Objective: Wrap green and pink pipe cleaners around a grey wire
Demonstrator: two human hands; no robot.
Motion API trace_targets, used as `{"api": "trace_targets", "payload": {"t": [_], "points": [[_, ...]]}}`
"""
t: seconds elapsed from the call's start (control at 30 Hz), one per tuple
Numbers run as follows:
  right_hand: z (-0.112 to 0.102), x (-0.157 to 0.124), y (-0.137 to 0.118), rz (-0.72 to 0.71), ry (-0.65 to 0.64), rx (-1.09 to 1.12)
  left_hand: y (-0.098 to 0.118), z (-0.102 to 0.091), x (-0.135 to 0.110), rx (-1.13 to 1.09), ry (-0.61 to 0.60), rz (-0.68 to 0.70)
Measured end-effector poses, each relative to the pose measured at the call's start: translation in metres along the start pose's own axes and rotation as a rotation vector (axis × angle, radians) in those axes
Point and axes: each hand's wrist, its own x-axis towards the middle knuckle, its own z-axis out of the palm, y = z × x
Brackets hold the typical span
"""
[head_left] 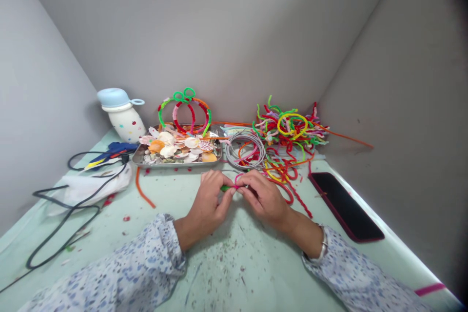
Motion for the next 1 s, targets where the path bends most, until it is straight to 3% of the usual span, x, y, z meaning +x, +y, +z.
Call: {"api": "trace_targets", "payload": {"t": [0.6, 1.0], "points": [[-0.0027, 0.0024, -0.0037, 0.099, -0.055, 0.066, 0.0006, -0.0014, -0.0008, 0.035, -0.012, 0.017], [0.0007, 0.0030, -0.0080, 0.183, 0.023, 0.122, 0.0019, -0.0015, 0.0011, 0.033, 0.003, -0.003]]}}
